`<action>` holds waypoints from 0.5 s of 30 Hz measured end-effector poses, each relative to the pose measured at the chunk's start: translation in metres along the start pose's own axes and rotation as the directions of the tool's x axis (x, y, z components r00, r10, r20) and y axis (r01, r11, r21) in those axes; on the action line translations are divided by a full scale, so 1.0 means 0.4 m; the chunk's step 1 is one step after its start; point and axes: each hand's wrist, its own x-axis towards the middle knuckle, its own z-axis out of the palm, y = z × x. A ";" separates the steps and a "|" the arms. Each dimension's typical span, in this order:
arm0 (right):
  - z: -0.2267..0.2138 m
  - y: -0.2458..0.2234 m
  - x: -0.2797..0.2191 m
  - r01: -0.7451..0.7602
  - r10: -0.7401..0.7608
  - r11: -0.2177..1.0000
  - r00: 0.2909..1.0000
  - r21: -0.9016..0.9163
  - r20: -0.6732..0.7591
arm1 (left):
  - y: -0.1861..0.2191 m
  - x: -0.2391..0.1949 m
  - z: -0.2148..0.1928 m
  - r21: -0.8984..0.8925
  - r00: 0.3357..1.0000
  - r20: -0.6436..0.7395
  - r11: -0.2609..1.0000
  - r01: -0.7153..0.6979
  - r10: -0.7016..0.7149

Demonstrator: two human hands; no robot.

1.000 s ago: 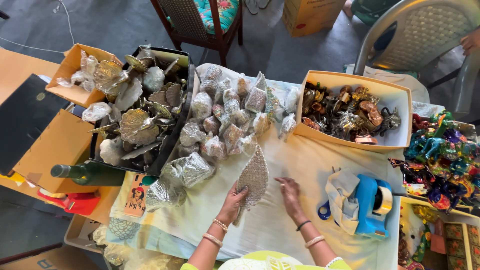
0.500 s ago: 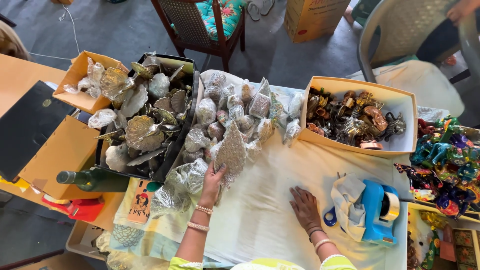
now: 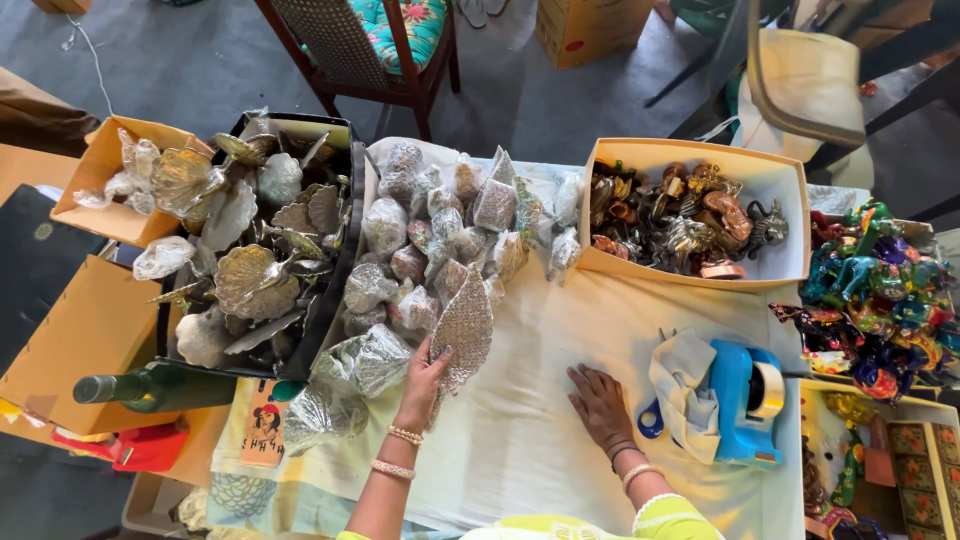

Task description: The person wraps a small decorative item in bubble wrap on a table covered with various craft supplies. They smooth the wrap around the object and then pick up a larger piece of bubble wrap to prepare for the next item.

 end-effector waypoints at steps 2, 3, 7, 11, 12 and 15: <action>-0.002 -0.002 -0.003 -0.003 0.003 1.000 1.000 -0.002 0.003 | -0.041 0.005 -0.018 0.030 1.000 0.010 1.000 -0.003 0.003; -0.003 -0.003 -0.003 -0.002 0.002 1.000 1.000 -0.004 0.003 | -0.062 0.009 -0.027 0.060 1.000 0.019 0.998 -0.012 0.011; -0.005 -0.003 -0.002 -0.004 0.004 1.000 1.000 0.002 0.003 | -0.134 0.013 -0.078 0.085 0.979 0.016 0.976 0.201 -0.203; -0.008 -0.006 -0.002 0.002 -0.002 1.000 1.000 0.006 -0.010 | -0.296 0.074 -0.186 0.106 0.985 0.170 0.994 0.008 -0.027; -0.009 -0.005 -0.002 0.004 -0.004 1.000 1.000 0.009 -0.016 | -0.311 0.080 -0.197 0.101 0.988 0.146 0.995 0.026 -0.041; -0.014 -0.008 0.000 0.007 -0.006 1.000 1.000 0.018 -0.024 | -0.388 0.098 -0.255 0.162 0.993 0.010 0.980 0.113 -0.116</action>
